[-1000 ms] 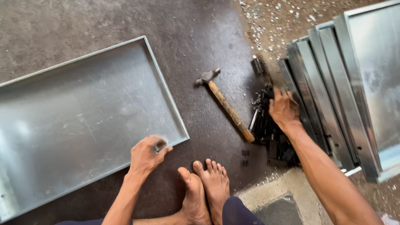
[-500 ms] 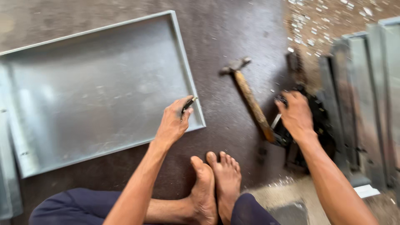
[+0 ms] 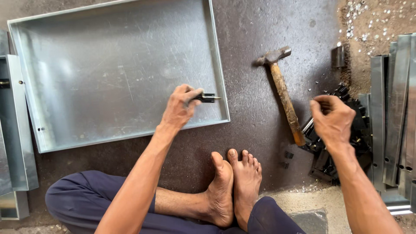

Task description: The person attaches brackets to the corners of a metal tray by inserting pins and tapping them with a hammer. They lift the tray and place it onto a stack of similar trays.

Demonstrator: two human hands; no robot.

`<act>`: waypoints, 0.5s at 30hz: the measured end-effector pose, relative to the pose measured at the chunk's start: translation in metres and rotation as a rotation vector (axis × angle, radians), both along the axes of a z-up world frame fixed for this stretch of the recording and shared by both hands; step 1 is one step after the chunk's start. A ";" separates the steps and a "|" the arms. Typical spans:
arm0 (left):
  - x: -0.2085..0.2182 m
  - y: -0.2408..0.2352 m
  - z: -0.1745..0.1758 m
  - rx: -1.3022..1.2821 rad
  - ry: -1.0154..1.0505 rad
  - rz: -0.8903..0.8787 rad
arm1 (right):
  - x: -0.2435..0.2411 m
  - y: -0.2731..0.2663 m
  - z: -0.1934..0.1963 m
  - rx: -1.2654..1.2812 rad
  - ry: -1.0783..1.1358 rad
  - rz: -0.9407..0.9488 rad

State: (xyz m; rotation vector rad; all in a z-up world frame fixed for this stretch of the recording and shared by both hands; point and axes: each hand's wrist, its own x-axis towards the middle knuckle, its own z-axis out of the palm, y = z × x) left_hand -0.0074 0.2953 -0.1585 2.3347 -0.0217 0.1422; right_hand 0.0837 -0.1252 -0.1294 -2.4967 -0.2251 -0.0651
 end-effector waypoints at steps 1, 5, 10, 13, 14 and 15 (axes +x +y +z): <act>0.003 -0.007 -0.006 -0.008 0.030 -0.019 | -0.002 0.011 0.003 0.000 0.007 0.046; 0.001 -0.017 -0.013 -0.048 0.068 0.016 | -0.016 0.068 0.003 0.055 0.009 0.239; 0.008 -0.022 -0.028 -0.084 0.007 -0.009 | -0.028 0.136 -0.003 0.242 -0.016 0.405; 0.009 -0.028 -0.028 -0.051 0.015 -0.039 | -0.025 0.162 -0.007 0.312 0.006 0.405; 0.009 -0.030 -0.026 -0.031 0.023 -0.053 | -0.024 0.167 -0.008 0.274 -0.026 0.414; 0.007 -0.029 -0.023 -0.032 -0.032 -0.034 | -0.022 0.170 -0.010 0.236 -0.058 0.423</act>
